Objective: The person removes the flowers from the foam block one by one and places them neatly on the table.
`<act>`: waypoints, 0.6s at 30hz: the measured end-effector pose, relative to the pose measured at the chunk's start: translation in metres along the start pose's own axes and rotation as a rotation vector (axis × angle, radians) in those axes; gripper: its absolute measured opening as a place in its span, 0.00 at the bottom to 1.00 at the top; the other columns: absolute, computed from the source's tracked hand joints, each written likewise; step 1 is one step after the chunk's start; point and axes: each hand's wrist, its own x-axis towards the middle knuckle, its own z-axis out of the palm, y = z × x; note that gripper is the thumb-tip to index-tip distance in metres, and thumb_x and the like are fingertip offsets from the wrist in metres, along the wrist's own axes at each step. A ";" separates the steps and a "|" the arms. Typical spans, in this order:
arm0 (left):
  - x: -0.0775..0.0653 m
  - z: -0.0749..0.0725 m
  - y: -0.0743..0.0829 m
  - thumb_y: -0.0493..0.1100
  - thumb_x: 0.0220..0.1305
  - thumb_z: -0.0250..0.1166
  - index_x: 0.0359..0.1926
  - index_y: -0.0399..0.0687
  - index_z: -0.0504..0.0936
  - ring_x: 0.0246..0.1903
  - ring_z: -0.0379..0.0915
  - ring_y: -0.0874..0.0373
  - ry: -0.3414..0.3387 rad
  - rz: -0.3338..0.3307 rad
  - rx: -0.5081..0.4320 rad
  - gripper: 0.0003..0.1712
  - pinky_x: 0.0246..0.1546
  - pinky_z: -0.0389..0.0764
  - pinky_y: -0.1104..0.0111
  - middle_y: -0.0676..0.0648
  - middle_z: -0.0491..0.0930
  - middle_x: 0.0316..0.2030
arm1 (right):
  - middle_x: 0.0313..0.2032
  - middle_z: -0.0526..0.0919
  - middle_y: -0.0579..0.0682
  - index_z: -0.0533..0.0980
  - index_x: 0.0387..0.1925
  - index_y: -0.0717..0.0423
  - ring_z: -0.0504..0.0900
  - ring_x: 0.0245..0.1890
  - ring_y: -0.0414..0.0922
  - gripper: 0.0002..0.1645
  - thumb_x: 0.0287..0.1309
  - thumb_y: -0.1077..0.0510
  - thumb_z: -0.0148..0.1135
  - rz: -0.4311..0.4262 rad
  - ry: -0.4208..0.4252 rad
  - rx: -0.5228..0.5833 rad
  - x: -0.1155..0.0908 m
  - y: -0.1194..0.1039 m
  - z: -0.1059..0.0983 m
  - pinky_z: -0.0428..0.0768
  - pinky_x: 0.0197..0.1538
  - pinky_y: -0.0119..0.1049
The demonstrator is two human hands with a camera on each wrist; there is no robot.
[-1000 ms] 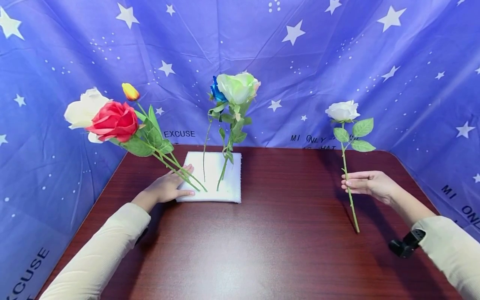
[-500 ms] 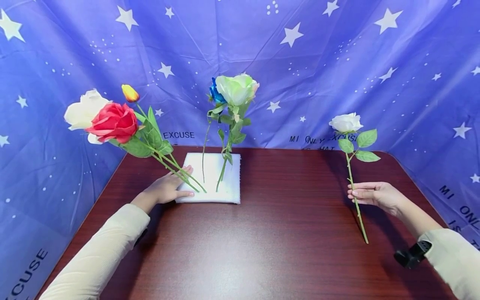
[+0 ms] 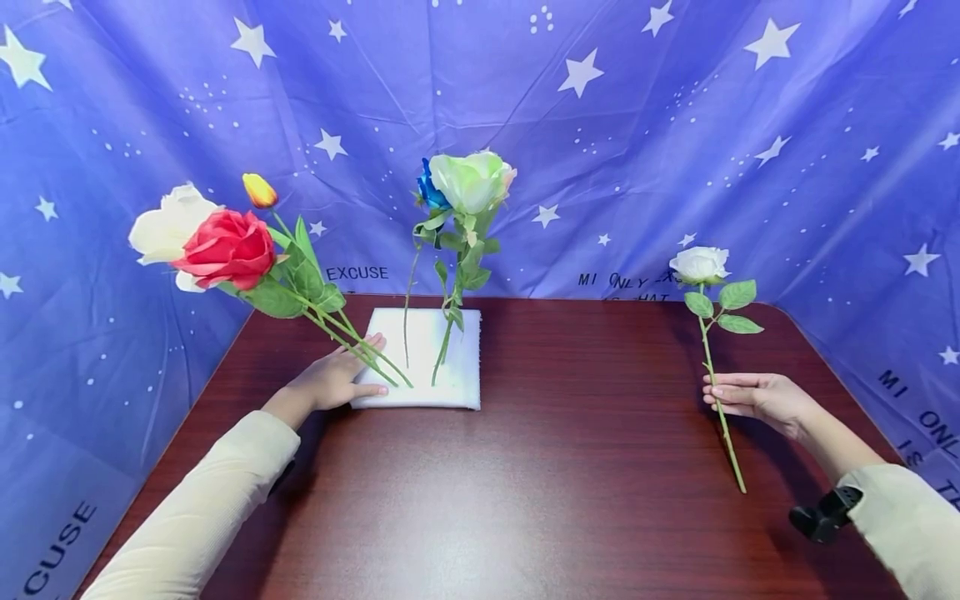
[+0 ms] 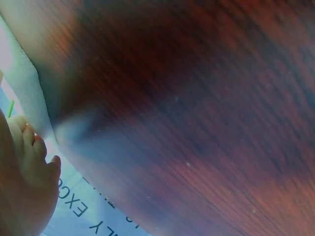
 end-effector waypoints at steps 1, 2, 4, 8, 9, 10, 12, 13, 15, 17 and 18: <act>0.000 0.000 0.000 0.61 0.63 0.60 0.73 0.36 0.53 0.74 0.47 0.41 0.001 -0.001 0.002 0.49 0.74 0.50 0.46 0.36 0.51 0.74 | 0.41 0.89 0.47 0.84 0.43 0.48 0.88 0.42 0.40 0.24 0.66 0.73 0.46 0.004 0.004 0.005 0.000 0.001 -0.001 0.85 0.46 0.29; 0.000 0.001 0.000 0.61 0.63 0.60 0.73 0.36 0.53 0.74 0.47 0.41 0.003 -0.001 0.004 0.49 0.74 0.50 0.46 0.36 0.52 0.74 | 0.41 0.89 0.46 0.84 0.43 0.48 0.88 0.42 0.40 0.24 0.66 0.73 0.46 0.008 0.009 0.006 0.000 0.001 -0.001 0.85 0.46 0.29; 0.001 0.001 0.000 0.61 0.63 0.59 0.73 0.35 0.53 0.74 0.48 0.41 0.008 0.005 0.011 0.49 0.73 0.51 0.45 0.35 0.52 0.74 | 0.40 0.89 0.46 0.84 0.42 0.47 0.88 0.41 0.40 0.23 0.66 0.73 0.47 0.016 0.019 0.008 0.001 0.002 -0.003 0.85 0.45 0.29; 0.002 0.001 0.000 0.61 0.64 0.59 0.73 0.36 0.53 0.74 0.47 0.41 0.002 0.002 0.005 0.49 0.74 0.50 0.46 0.36 0.51 0.74 | 0.39 0.89 0.46 0.84 0.41 0.46 0.88 0.41 0.40 0.23 0.66 0.72 0.48 0.031 0.035 0.005 0.002 0.004 -0.005 0.85 0.45 0.28; 0.002 0.000 0.000 0.61 0.64 0.59 0.73 0.36 0.53 0.74 0.47 0.41 0.001 0.002 0.005 0.49 0.74 0.50 0.46 0.36 0.51 0.74 | 0.39 0.89 0.47 0.84 0.41 0.47 0.88 0.41 0.40 0.23 0.66 0.72 0.48 0.034 0.034 0.007 0.003 0.004 -0.005 0.85 0.45 0.28; 0.002 0.000 -0.001 0.61 0.63 0.59 0.73 0.36 0.53 0.74 0.46 0.41 0.000 0.002 0.004 0.49 0.74 0.50 0.46 0.36 0.51 0.74 | 0.39 0.89 0.47 0.84 0.41 0.47 0.88 0.41 0.40 0.22 0.66 0.72 0.48 0.036 0.032 0.009 0.004 0.005 -0.005 0.85 0.45 0.29; 0.002 0.000 0.000 0.61 0.63 0.59 0.73 0.36 0.53 0.74 0.46 0.41 -0.001 0.002 0.005 0.49 0.74 0.50 0.46 0.36 0.51 0.74 | 0.39 0.89 0.46 0.84 0.41 0.47 0.88 0.41 0.40 0.23 0.66 0.72 0.48 0.046 0.026 0.008 0.005 0.006 -0.006 0.85 0.46 0.29; 0.002 0.000 0.000 0.61 0.63 0.59 0.73 0.36 0.53 0.74 0.46 0.41 -0.003 0.000 0.004 0.49 0.74 0.50 0.46 0.36 0.51 0.74 | 0.39 0.89 0.46 0.84 0.41 0.48 0.88 0.41 0.39 0.22 0.66 0.73 0.48 0.052 0.021 0.008 0.006 0.006 -0.006 0.85 0.46 0.29; 0.002 0.000 -0.001 0.61 0.63 0.59 0.73 0.37 0.52 0.75 0.46 0.41 -0.009 -0.007 0.003 0.50 0.74 0.50 0.46 0.36 0.50 0.74 | 0.39 0.89 0.45 0.84 0.41 0.48 0.88 0.41 0.39 0.22 0.65 0.73 0.48 0.070 0.011 0.011 0.006 0.008 -0.007 0.85 0.46 0.29; 0.002 0.001 -0.002 0.61 0.63 0.59 0.74 0.37 0.51 0.75 0.45 0.42 -0.015 -0.011 0.005 0.50 0.74 0.49 0.46 0.37 0.50 0.75 | 0.39 0.89 0.45 0.84 0.40 0.48 0.88 0.41 0.39 0.22 0.65 0.73 0.48 0.096 0.010 0.013 0.007 0.008 -0.007 0.85 0.46 0.30; 0.002 0.001 -0.002 0.61 0.63 0.59 0.74 0.37 0.51 0.75 0.44 0.42 -0.019 -0.015 0.002 0.50 0.74 0.49 0.46 0.37 0.49 0.75 | 0.39 0.89 0.45 0.84 0.39 0.48 0.88 0.40 0.39 0.22 0.65 0.73 0.48 0.109 0.011 0.015 0.007 0.008 -0.007 0.85 0.46 0.30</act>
